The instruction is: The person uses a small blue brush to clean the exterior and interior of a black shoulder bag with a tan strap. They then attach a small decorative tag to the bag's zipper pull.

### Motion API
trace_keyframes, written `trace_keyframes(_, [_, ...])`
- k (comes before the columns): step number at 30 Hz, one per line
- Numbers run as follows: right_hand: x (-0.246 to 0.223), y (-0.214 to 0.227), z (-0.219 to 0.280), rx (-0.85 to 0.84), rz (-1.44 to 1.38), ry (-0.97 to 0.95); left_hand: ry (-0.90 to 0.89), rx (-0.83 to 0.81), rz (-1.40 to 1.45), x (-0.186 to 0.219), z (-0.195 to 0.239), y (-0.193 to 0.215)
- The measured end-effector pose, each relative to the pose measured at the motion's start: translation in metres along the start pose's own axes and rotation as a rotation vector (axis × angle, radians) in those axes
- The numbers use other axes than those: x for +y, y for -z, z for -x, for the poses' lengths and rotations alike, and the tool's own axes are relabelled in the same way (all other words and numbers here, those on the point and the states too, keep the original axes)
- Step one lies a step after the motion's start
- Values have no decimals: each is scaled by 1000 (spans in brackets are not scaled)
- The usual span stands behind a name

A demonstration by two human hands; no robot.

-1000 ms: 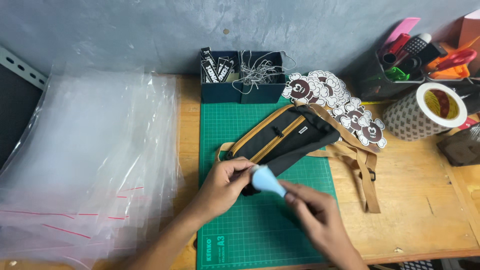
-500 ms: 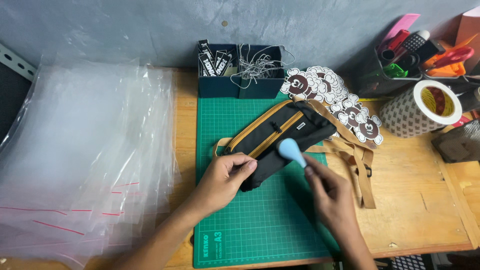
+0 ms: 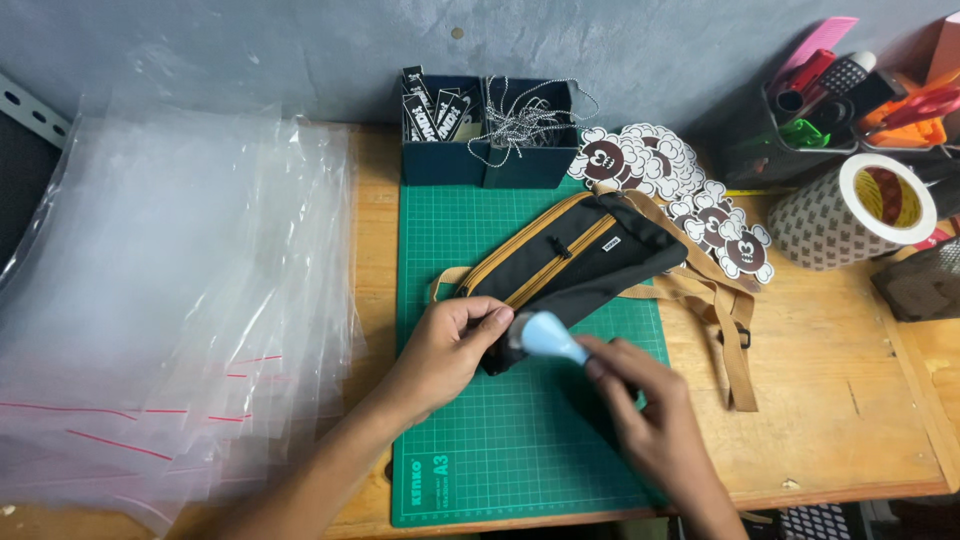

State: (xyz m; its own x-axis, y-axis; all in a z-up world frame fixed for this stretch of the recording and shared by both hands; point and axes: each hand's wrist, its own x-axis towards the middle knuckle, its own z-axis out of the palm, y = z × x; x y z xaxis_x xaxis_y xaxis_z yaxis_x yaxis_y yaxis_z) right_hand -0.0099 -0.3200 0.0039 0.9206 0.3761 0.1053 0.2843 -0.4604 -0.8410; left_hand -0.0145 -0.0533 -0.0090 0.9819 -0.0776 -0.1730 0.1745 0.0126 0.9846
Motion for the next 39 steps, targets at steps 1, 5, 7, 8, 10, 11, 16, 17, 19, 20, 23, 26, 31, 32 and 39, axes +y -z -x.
trace_keyframes(1, [4, 3, -2, -1, 0, -3, 3, -1, 1, 0, 0, -1])
trace_keyframes(5, [0, 0, 0, 37, -16, -39, -25, 8, 7, -7, -4, -2])
trace_keyframes(7, [-6, -2, 4, -61, -117, -32, -63, -7, 24, -11, -5, -3])
trace_keyframes(8, [-8, 0, 2, -100, -108, -35, -88, -17, 9, -10, -4, -3])
trace_keyframes(10, [-5, 5, -1, -140, -98, -41, -111, -26, -4, -7, -2, -4])
trace_keyframes(11, [-1, 8, -3, -19, -2, -72, -109, -17, -17, -4, 0, -3])
trace_keyframes(16, [-5, 4, 3, 40, 27, 4, -111, 7, -33, -3, 1, -3])
trace_keyframes(17, [-7, 4, 3, -26, -24, 16, -122, 3, -49, -2, 1, -3])
trace_keyframes(19, [5, 6, -1, -88, -77, 22, -130, -8, -66, -2, 1, -2])
trace_keyframes(20, [17, 10, -6, 43, 31, -31, -117, -1, -82, -1, 1, -2])
trace_keyframes(23, [31, 11, -7, 166, 72, -172, -94, 7, -80, 0, 1, -4])
trace_keyframes(26, [7, -1, 3, -5, -16, -138, -63, 23, -81, -4, -1, -5])
trace_keyframes(31, [33, 30, -10, -76, 103, -91, -66, 30, -106, -15, -5, -5])
trace_keyframes(32, [47, 41, -16, 148, 159, -114, -72, 36, -78, -18, -8, -4])
trace_keyframes(39, [15, 27, 1, -73, -11, -105, -26, -32, 21, -2, 1, 1])
